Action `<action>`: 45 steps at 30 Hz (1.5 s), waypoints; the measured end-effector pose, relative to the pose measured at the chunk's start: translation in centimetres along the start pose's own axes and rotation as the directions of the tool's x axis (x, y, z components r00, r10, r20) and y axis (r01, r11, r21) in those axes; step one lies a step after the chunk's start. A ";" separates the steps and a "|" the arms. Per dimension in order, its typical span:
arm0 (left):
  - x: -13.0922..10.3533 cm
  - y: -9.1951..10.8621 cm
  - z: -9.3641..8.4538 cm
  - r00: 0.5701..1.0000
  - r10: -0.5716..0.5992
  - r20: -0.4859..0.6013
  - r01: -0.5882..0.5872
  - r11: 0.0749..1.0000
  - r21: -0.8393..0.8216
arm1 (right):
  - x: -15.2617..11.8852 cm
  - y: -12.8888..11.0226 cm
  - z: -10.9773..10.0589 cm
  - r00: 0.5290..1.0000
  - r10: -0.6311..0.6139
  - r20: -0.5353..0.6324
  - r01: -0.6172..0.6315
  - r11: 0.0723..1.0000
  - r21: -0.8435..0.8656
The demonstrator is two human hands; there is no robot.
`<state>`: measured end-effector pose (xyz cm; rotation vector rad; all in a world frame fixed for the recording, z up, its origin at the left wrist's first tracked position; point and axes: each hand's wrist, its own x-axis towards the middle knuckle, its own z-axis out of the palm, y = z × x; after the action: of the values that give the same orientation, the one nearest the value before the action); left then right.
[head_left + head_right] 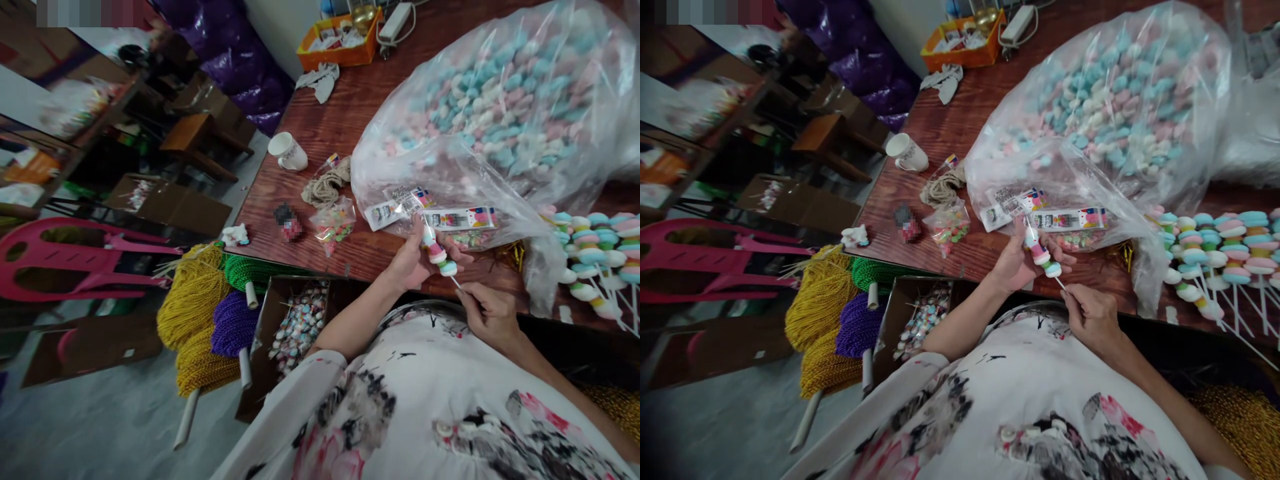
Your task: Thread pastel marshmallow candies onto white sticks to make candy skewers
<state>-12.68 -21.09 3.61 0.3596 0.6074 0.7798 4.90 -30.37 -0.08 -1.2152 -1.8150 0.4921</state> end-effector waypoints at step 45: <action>1.2 -0.4 -0.2 0.916 0.333 -0.225 -0.303 0.940 0.154 | 0.7 -0.4 0.9 0.980 0.188 0.065 -0.197 0.964 0.181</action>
<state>-11.94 -20.43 2.83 0.4801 0.8452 1.1172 3.86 -29.79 -0.02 -1.2641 -1.6551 0.7895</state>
